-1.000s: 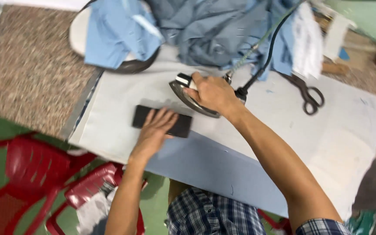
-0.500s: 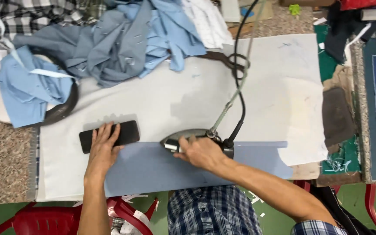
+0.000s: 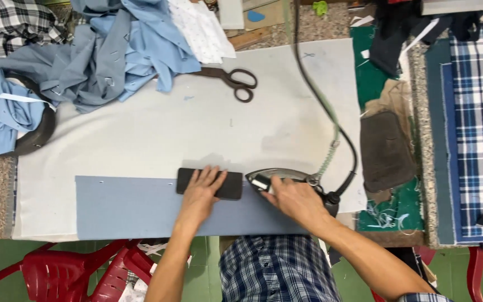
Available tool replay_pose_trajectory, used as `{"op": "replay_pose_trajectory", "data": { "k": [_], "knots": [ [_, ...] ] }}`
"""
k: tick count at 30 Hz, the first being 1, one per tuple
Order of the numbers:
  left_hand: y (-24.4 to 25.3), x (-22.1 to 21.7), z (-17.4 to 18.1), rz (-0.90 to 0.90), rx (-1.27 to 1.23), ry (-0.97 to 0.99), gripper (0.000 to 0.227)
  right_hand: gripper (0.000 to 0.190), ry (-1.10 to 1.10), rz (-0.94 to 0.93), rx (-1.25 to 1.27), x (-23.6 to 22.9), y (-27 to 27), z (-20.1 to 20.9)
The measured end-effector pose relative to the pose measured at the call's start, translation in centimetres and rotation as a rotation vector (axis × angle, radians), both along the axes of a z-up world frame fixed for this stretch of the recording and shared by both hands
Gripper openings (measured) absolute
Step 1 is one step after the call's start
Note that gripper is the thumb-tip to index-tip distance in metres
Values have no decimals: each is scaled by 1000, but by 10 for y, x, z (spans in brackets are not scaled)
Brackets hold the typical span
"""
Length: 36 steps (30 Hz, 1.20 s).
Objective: The person irons a light blue patterned fabric on a white worktable using a steam iron and a wooden pressing block, then flips the fabric and continues ironing. They measure the fabric with a wooden ruler and chalk, then cut it with scissors into a rectangular piece.
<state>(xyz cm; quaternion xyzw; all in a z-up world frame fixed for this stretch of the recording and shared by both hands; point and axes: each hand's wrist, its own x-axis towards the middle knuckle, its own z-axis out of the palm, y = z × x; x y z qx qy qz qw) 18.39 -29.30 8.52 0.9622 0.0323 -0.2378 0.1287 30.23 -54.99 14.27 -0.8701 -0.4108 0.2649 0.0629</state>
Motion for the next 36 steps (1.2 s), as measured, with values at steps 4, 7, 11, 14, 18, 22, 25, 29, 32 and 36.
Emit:
{"op": "replay_pose_trajectory", "data": {
  "k": [4, 7, 11, 14, 18, 22, 25, 29, 32, 36],
  "knots": [
    [-70, 28, 1, -23, 2, -21, 86, 37, 16, -129, -45, 24, -54, 7],
    [-107, 38, -15, -57, -17, -29, 88, 44, 76, -269, -85, 44, -77, 9],
    [-135, 50, -18, -45, -92, -51, 88, 47, 22, -402, -67, 80, -74, 5],
    [-138, 56, -21, -11, -134, -57, 88, 51, 19, -476, -5, 115, -51, 10],
    [-136, 53, -25, 30, -202, -77, 87, 58, 36, -589, 159, 161, -20, -17],
    [-126, 52, -30, 34, -215, -100, 85, 62, -22, -531, 232, 131, -16, 12],
    [-108, 55, -29, 60, -244, -123, 83, 77, -345, -300, 136, 97, -39, -21],
    [-59, 55, -32, 40, -243, -159, 84, 50, -989, -198, 356, 78, -36, -42],
    [14, 50, -35, 17, -190, -177, 85, 61, -1002, -268, 317, 39, -19, -42],
    [149, 32, -41, 68, -102, -181, 87, 54, -816, -365, 300, -33, 10, -75]
  ]
}}
